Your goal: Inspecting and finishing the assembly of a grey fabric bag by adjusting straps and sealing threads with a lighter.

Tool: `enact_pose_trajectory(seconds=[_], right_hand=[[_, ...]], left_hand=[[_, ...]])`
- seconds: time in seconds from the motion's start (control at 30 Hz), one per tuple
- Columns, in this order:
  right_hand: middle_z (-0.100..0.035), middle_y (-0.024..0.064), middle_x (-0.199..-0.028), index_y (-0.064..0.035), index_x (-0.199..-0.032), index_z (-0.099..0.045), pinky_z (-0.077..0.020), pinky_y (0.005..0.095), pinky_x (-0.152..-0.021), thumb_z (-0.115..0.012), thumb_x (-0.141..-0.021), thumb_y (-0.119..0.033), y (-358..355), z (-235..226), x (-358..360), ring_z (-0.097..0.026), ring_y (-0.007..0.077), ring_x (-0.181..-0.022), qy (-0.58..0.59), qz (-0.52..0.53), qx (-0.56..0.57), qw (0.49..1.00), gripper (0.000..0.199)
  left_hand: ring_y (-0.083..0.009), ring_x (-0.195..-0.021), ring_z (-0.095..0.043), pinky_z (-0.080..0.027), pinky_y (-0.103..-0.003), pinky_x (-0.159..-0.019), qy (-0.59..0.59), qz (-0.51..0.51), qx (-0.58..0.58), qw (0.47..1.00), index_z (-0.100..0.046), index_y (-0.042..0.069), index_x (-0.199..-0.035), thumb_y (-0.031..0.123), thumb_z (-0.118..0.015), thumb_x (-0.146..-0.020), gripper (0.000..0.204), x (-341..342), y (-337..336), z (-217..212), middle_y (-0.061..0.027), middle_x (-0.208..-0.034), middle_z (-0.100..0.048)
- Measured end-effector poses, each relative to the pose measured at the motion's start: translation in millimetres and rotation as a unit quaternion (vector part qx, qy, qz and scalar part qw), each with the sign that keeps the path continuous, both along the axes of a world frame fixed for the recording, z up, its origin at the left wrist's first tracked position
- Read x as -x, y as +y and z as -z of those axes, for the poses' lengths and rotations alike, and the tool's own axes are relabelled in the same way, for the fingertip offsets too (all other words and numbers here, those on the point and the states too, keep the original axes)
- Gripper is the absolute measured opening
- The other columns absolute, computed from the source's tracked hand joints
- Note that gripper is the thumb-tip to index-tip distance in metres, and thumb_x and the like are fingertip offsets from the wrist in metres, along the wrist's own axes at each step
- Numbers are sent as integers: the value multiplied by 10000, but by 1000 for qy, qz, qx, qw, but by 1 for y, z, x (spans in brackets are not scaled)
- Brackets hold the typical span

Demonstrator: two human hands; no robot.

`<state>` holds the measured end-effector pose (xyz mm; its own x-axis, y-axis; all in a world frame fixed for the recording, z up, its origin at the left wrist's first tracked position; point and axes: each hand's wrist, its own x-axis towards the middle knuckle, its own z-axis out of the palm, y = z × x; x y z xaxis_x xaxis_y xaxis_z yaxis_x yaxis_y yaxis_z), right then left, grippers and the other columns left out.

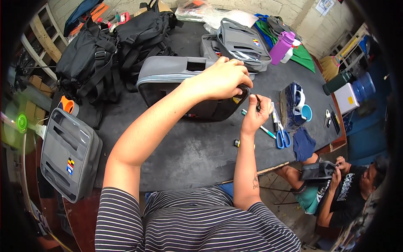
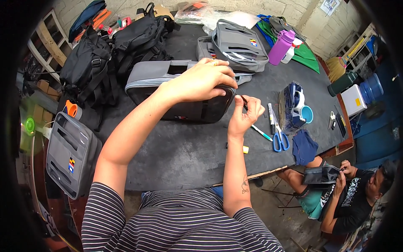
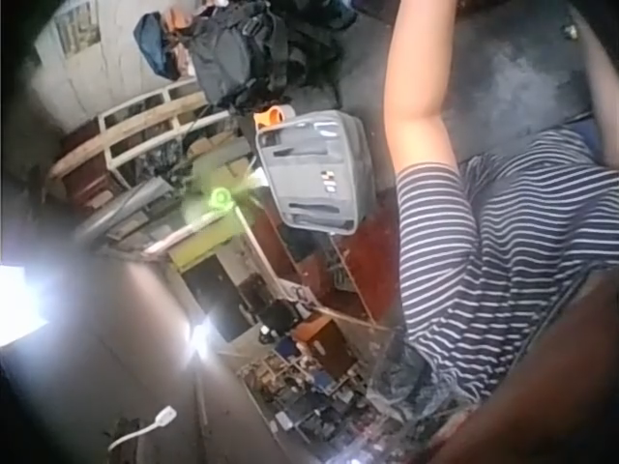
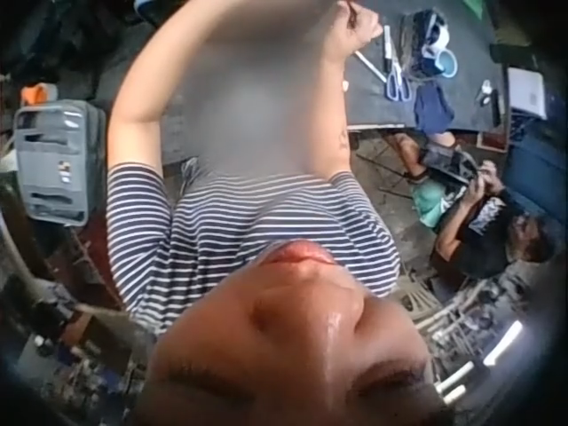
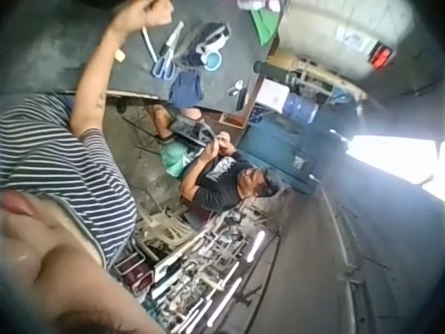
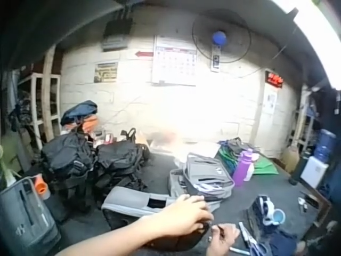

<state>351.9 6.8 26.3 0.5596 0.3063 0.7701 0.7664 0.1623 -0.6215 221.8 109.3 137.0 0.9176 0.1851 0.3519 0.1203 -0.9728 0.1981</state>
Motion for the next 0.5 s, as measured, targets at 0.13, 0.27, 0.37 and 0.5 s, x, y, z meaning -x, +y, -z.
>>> enact_pose_trajectory(seconds=[0.13,0.27,0.37,0.5], right_hand=[[-549,23,-782,-38,-791,-609,-343,314,-766,-695,-857,-173,1,-2,5,-450,185,-786,-7,-1,-19,1000,174],[-565,24,-791,-44,-791,-631,-346,318,-778,-721,-830,-152,0,-2,7,-469,188,-802,6,14,-18,1000,146],[-564,24,-787,-49,-781,-641,-351,317,-771,-739,-811,-147,-1,-1,7,-473,189,-804,-4,25,-16,1000,142],[-559,23,-776,-53,-771,-647,-360,314,-749,-762,-788,-146,-2,0,5,-476,190,-791,-28,40,-20,999,149]], left_hand=[[-283,-1272,-453,-333,-455,-1037,0,1,-1,1000,-663,128,-1106,172,-700,-793,318,0,-1,-1,-57,-1200,-598],[-270,-1254,-466,-338,-449,-1030,0,1,-3,1000,-666,126,-1095,171,-704,-786,314,1,-2,-2,-53,-1182,-603],[-260,-1242,-473,-342,-446,-1024,-6,2,-6,1000,-668,125,-1086,172,-706,-784,307,2,-2,-1,-49,-1170,-607],[-252,-1237,-474,-344,-442,-1019,-11,5,0,1000,-670,126,-1080,174,-707,-783,303,1,-2,0,-43,-1162,-610]])
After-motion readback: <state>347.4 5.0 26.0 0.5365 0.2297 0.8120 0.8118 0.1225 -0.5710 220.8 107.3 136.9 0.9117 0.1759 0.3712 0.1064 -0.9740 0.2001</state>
